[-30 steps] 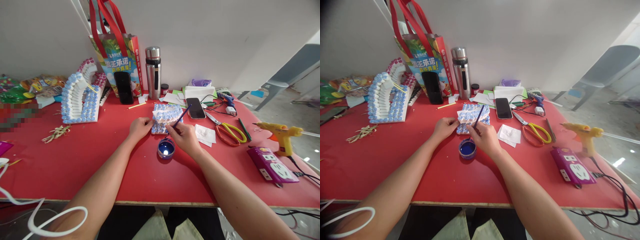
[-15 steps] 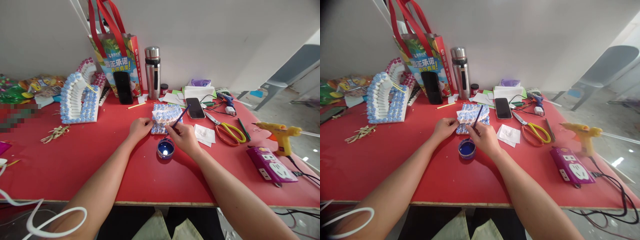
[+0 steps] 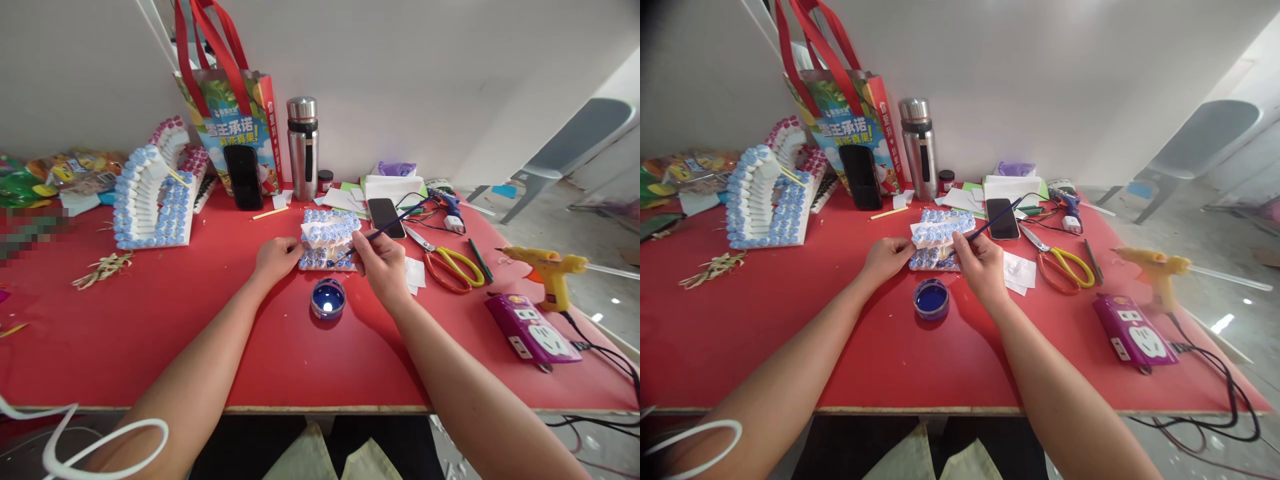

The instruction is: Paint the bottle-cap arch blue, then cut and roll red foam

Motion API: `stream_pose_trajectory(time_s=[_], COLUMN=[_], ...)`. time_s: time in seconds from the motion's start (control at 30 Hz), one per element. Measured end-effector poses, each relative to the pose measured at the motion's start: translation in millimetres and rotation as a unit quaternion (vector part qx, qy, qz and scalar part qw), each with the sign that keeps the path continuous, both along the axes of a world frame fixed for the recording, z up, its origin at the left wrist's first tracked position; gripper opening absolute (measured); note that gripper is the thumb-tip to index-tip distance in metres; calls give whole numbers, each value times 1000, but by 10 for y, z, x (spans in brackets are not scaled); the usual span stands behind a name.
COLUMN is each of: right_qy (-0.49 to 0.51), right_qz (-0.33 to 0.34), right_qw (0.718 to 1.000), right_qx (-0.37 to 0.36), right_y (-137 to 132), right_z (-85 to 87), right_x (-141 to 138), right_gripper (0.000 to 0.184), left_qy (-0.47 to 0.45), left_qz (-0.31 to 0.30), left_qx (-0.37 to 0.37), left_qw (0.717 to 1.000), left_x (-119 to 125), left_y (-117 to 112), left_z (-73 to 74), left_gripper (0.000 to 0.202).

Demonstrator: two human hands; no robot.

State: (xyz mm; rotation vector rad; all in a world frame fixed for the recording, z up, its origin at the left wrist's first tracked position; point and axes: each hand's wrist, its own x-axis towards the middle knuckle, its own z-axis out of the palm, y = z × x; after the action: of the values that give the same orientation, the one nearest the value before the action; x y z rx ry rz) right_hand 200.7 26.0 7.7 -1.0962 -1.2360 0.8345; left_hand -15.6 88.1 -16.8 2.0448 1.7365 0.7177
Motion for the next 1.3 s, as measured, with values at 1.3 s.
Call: stream_pose_trajectory(time_s=[1.3], right_qy=[-167], right_qz=[-37], right_qw=[985], right_qx=[26], right_y=[49], right_z=[-70], right_x=[34], right_gripper=[38], left_qy=[-17], left_qz=[0], left_qx=[11], left_qw=[1000], left_x=[-8], left_y=[-4], left_z=[3], left_gripper=[45])
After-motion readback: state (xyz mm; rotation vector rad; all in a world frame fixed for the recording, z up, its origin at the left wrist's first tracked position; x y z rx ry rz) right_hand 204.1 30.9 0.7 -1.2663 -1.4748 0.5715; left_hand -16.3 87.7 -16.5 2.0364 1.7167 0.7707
